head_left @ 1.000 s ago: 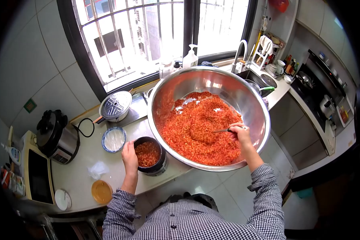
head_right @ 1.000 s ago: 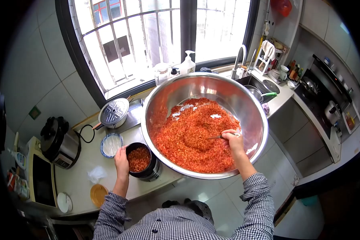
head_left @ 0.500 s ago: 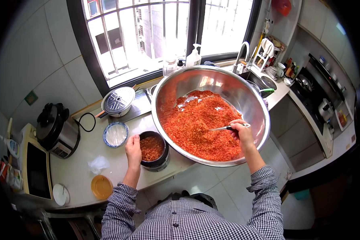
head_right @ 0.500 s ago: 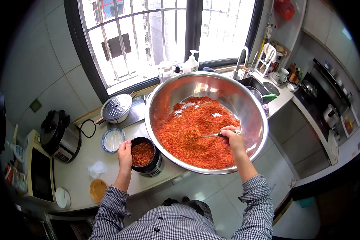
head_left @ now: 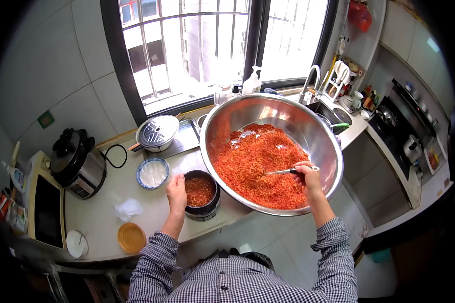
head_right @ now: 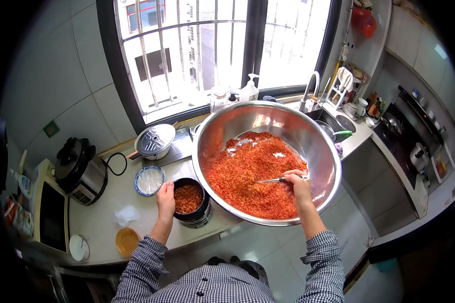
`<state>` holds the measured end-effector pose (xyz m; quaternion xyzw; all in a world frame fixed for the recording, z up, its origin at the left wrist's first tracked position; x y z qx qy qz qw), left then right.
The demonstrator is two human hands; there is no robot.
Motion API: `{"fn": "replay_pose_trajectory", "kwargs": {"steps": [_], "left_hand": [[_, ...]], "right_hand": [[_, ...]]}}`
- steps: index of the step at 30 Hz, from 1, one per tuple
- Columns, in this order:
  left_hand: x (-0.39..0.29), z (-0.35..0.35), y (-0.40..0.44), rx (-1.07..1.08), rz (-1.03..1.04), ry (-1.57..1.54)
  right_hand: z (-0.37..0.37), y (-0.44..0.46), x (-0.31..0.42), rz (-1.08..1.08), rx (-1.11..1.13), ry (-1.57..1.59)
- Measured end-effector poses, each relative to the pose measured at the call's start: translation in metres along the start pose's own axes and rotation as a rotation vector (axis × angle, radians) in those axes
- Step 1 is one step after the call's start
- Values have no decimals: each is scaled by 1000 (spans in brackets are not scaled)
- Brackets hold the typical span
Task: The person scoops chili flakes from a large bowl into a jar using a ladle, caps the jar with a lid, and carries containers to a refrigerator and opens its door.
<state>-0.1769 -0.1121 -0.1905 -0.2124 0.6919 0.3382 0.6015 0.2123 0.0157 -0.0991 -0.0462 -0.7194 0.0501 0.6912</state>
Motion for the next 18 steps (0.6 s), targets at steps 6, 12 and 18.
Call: {"fn": "replay_pose_trajectory", "kwargs": {"steps": [6,12,18], "left_hand": [[0,0,0,-21,-7,49],[-5,-1,-2,-36,-25,138],[-3,0,-3,-49,-36,120]], "right_hand": [[0,-8,16,-12,16,62],[19,-22,60,-77,87,47],[71,-52,87,-102,237,27]]}}
Point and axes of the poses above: each hand's wrist, its own y-axis towards the middle knuckle, its own z-axis out of the palm, x = y × z, the point moved 5 cm from there along y, towards the middle knuckle, and after that the axes turned 5 degrees about -y, right-handed, at the moved point
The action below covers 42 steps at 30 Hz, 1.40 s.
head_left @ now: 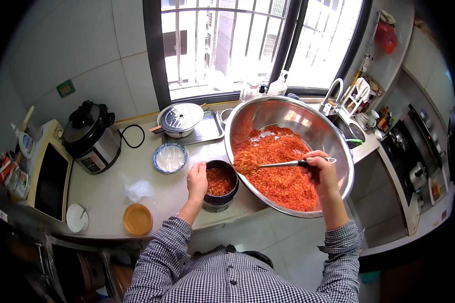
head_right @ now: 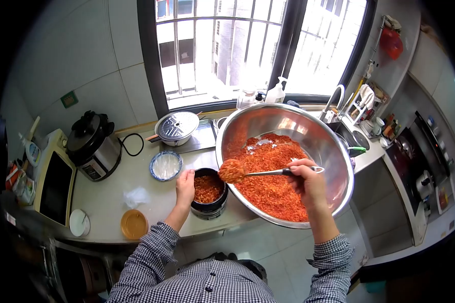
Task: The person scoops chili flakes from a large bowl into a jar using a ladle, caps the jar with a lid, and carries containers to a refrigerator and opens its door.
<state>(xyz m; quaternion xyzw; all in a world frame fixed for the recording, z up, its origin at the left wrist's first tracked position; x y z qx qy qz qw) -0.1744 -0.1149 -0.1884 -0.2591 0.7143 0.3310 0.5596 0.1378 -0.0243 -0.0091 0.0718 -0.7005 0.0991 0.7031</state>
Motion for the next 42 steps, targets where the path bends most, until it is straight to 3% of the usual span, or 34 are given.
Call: {"fn": "replay_pose_trajectory", "kwargs": {"steps": [3,5,7,8,10,13,16,21,25,29,33,38,42], "left_hand": [[-2,0,0,-4,-22,17],[-3,0,-1,-8,-24,5],[-5,-1,-2,-14,-26,13],[-5,-1,-2,-6,-30,16],[-5,-1,-1,11,-39,21],[-5,-1,-2,-4,-27,15],[-8,-2,-3,-3,-29,20],[-3,0,-1,12,-35,8],[-1,0,0,18,-25,14],[-4,0,0,16,-11,-7],[-4,-1,-1,17,-19,-4],[-5,-1,-1,7,-25,-12],[-5,0,1,28,-40,-54]], "right_hand": [[40,-15,-1,-97,133,-104],[69,-35,-6,-279,298,-272],[100,-60,-9,-839,463,-649],[108,-72,-12,-973,513,-784],[117,-86,-11,-1146,544,-922],[113,-89,8,-1190,494,-909],[106,-90,16,-1118,452,-854],[101,-68,-10,-511,449,-515],[107,-64,-27,-821,448,-727],[97,-56,-30,-734,356,-599],[90,-65,-27,-812,372,-671],[57,-46,-46,-213,193,-206],[20,-29,-47,-80,2,56]]}}
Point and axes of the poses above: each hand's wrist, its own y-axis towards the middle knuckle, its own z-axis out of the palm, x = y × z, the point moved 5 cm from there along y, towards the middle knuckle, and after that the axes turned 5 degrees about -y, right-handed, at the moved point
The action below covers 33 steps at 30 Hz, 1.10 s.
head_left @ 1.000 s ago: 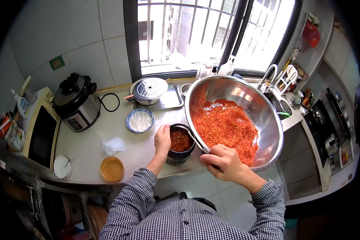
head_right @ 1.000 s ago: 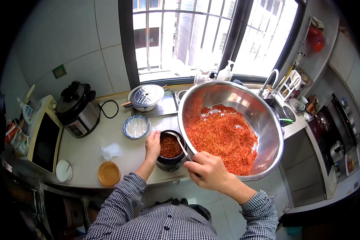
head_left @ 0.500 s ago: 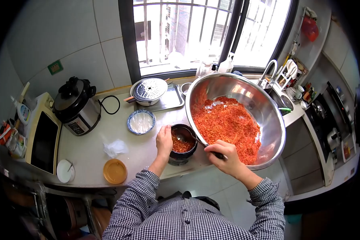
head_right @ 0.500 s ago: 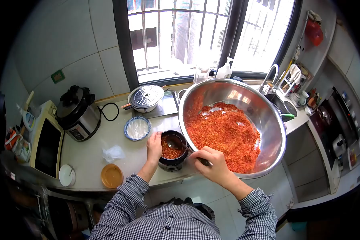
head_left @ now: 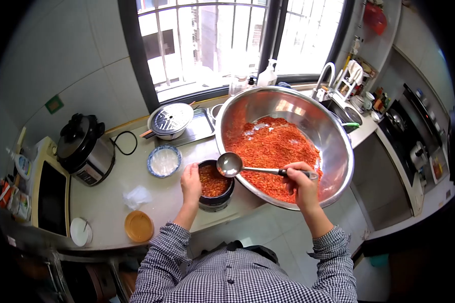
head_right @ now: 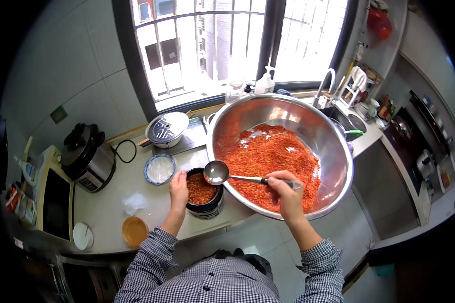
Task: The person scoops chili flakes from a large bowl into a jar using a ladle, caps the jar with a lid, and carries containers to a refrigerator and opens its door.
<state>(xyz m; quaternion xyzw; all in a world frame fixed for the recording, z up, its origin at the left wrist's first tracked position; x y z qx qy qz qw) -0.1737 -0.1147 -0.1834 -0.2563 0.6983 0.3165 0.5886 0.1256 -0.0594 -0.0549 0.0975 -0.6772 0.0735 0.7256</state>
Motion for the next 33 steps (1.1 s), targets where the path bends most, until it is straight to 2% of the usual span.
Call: {"fn": "replay_pose_trajectory", "kwargs": {"steps": [3,6,8,10,12,13,16,18,26,33], "left_hand": [[1,-1,-1,-11,16,19],[12,0,3,13,-1,-27],[1,-1,0,18,-11,5],[-2,-2,-1,26,-13,26],[1,-1,0,30,-4,5],[2,-1,1,31,0,-4],[3,-1,1,26,6,-8],[4,-2,1,24,21,-2],[5,-1,2,26,35,-9],[10,-1,4,12,31,-31]], "right_hand": [[-29,9,3,-28,-91,-10],[-42,19,-10,-126,-67,-328],[-43,24,-22,-419,-101,-622],[-39,26,-34,-483,-36,-770],[-36,27,-53,-379,69,-732],[-36,28,-60,-369,54,-662],[-58,38,-72,62,-20,-336],[-73,42,-70,178,-138,-120],[-102,39,-65,230,-260,-21],[-102,41,-56,247,-269,57]]}}
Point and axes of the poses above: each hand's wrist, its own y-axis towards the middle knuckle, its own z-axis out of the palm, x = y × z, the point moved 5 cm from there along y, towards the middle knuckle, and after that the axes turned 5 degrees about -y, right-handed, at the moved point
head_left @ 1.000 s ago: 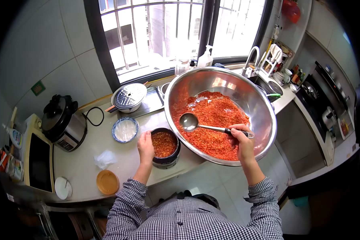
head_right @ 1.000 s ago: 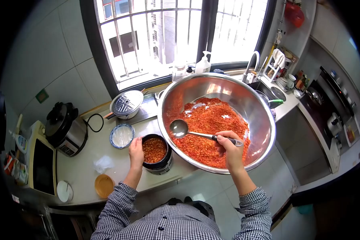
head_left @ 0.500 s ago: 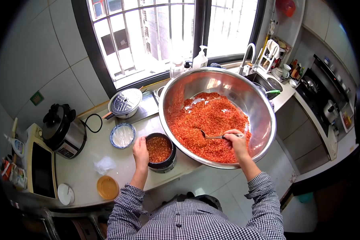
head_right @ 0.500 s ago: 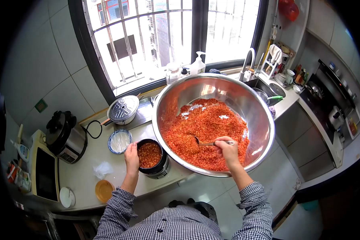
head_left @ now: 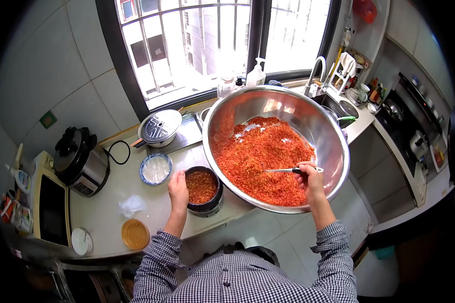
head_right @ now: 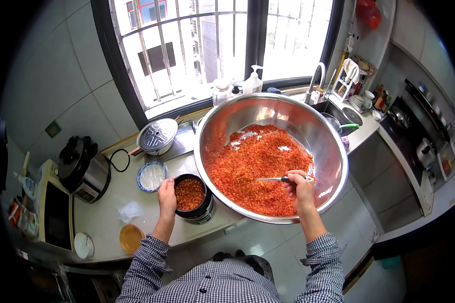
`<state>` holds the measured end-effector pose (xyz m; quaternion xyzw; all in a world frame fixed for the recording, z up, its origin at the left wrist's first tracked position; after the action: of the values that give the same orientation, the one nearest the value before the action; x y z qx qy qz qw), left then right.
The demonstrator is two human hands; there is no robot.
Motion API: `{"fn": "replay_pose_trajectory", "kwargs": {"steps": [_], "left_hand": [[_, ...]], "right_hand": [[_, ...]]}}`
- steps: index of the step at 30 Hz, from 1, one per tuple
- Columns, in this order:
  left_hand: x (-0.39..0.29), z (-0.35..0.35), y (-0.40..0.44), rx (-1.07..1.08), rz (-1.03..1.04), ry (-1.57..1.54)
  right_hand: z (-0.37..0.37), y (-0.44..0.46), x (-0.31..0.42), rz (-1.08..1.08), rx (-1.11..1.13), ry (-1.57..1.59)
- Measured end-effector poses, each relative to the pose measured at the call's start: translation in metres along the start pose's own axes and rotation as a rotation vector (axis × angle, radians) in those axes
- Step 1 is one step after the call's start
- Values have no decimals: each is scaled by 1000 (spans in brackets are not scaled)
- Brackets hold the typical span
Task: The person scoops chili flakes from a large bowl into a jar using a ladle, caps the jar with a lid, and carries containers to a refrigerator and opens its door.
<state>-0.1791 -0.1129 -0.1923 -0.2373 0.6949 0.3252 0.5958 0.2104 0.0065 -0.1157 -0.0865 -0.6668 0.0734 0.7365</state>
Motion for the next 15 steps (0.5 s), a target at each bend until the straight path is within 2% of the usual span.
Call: {"fn": "replay_pose_trajectory", "kwargs": {"steps": [9,15], "left_hand": [[-6,0,-3,-14,2,39],[-8,0,-4,-24,12,78]], "right_hand": [[22,-12,38,-79,32,-66],[55,-32,67,-117,156,-41]]}}
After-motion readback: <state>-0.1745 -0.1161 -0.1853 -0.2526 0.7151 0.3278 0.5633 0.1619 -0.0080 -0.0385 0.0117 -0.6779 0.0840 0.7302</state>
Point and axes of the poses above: each hand's wrist, its own y-axis towards the middle knuckle, its own z-axis out of the palm, x = y × z, the point moved 5 cm from there along y, towards the middle knuckle, and after that the axes turned 5 degrees about -y, right-handed, at the moved point
